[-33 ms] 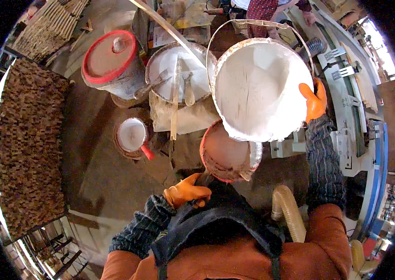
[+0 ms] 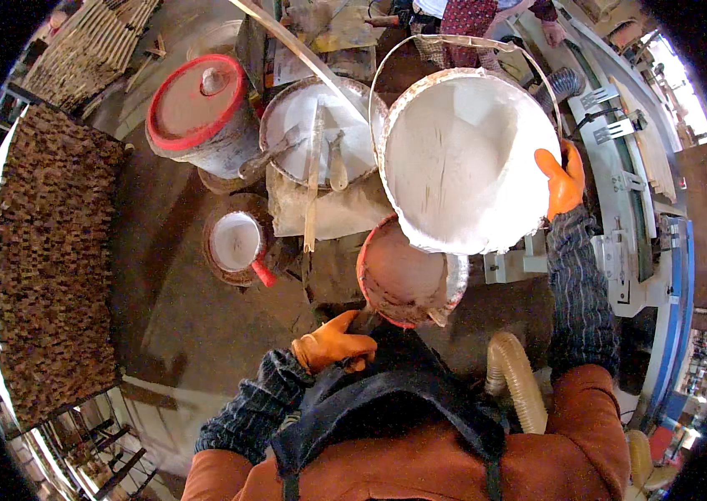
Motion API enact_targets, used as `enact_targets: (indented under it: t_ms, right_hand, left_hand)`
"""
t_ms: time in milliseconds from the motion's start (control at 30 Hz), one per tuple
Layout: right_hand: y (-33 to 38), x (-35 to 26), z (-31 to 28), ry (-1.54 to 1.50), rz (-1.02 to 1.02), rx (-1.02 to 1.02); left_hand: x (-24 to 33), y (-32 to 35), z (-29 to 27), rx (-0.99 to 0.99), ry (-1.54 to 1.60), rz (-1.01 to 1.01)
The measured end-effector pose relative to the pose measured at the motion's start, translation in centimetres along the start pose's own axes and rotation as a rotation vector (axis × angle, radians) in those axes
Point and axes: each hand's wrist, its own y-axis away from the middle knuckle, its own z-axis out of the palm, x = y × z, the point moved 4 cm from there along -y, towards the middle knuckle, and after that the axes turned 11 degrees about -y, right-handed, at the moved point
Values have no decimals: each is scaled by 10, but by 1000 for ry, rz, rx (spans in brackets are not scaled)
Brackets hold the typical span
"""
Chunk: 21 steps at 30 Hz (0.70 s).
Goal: The person aligns and stacks wood panels on a pallet. They use a small brush to apply a white substance from a pot to the edges of the panels and refill the pot from a bucket at a nearby station.
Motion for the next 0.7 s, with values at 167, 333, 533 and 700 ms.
enact_targets:
  t_ms: [167,333,533,700]
  right_hand:
    - [6,-4,11,-9,54,-12]
    - [8,-3,9,27,-3,-11]
    - [9,0,7,10,-10,-30]
    - [6,3,1,19,23,7]
  left_hand:
    - [-8,-10,-5,49,-31,18]
    - [-8,-16,-4,39,-22,-7]
    - [-14,-14,-3,21,8,31]
    - [-19,-10,-5,35,-11,-25]
